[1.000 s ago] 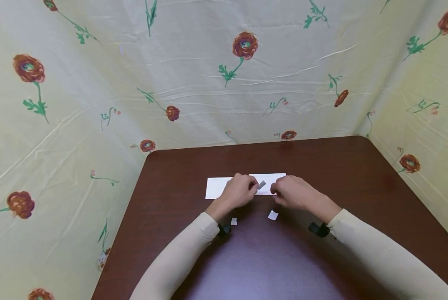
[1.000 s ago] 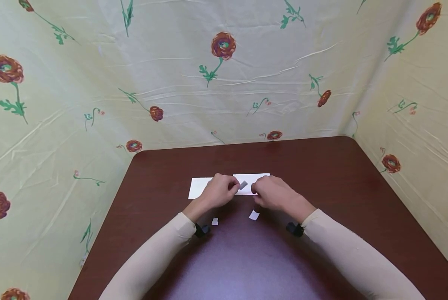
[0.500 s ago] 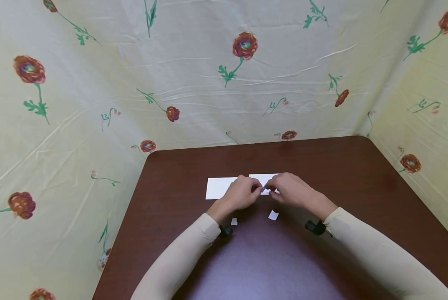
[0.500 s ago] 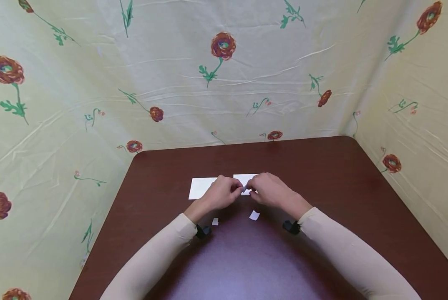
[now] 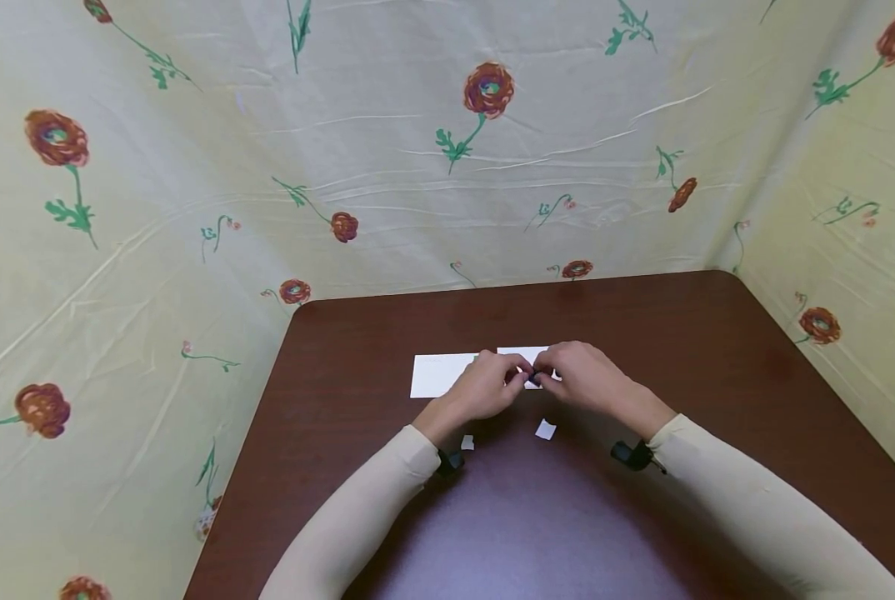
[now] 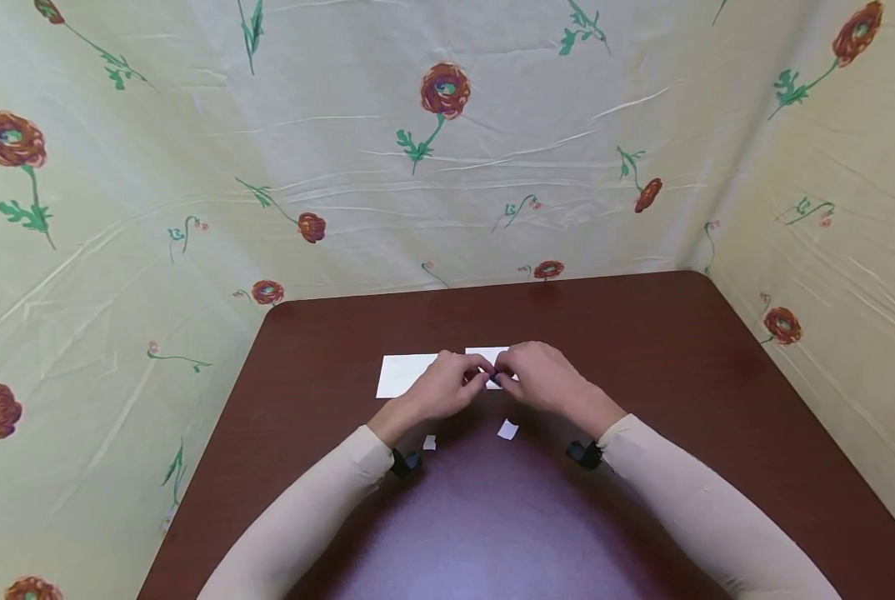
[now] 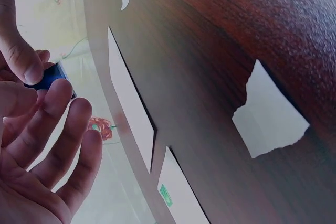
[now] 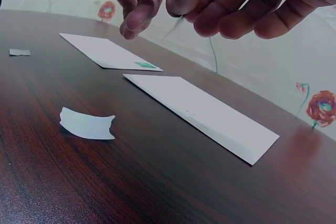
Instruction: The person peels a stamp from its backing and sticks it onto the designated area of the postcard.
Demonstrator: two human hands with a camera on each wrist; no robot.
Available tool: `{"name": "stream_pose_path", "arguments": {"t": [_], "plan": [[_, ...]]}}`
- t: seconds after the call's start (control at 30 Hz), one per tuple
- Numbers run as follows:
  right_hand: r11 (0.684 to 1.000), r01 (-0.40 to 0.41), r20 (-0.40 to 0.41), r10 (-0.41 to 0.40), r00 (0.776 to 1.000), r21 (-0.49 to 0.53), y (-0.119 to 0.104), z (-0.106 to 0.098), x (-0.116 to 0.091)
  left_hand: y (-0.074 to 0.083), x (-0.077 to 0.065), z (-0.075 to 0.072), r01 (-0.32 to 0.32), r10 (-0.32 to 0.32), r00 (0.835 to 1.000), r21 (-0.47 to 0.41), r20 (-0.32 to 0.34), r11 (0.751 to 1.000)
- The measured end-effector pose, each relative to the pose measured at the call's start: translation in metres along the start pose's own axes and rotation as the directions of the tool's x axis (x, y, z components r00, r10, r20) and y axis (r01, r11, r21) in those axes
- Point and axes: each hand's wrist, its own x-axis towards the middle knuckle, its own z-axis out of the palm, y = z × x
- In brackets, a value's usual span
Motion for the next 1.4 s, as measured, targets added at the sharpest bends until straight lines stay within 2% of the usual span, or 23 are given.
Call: {"name": "stream_pose_path", "arguments": {"t": [0.13, 0.37, 0.5, 0.73, 0.93, 1.4], "plan": [[1.0, -0.013, -0.015, 0.013, 1.0, -0.007, 0.0009, -0.0005, -0.0002, -0.0007, 0.0008, -0.0008, 0.021, -0.021, 1.0, -0.003, -0.014, 1.0], [1.0, -0.028, -0.03, 0.028, 0.999, 0.009, 0.003, -0.0011, -0.0001, -0.0015, 0.0018, -0.0031, 0.097, -0.096, 0.992, 0.008, -0.082, 0.995], [0.999, -0.032, -0.036, 0.033, 0.999, 0.014, 0.0033, -0.0012, -0.0003, -0.0018, 0.0022, -0.0032, 0.116, -0.114, 0.988, 0.011, -0.106, 0.993], [0.997, -0.068, -0.038, 0.069, 0.997, 0.022, 0.0029, -0.0004, -0.002, -0.0029, 0.0022, -0.0003, 0.086, -0.082, 0.991, 0.033, -0.11, 0.996], [0.992, -0.127, -0.068, 0.128, 0.989, 0.025, 0.003, -0.0014, -0.0051, -0.0036, 0.002, 0.0007, 0.077, -0.075, 0.989, 0.009, -0.128, 0.997], [0.99, -0.134, -0.077, 0.137, 0.988, 0.043, 0.0066, -0.0012, -0.0075, -0.0011, 0.0049, 0.0013, 0.088, -0.087, 0.987, 0.006, -0.135, 0.996]]}}
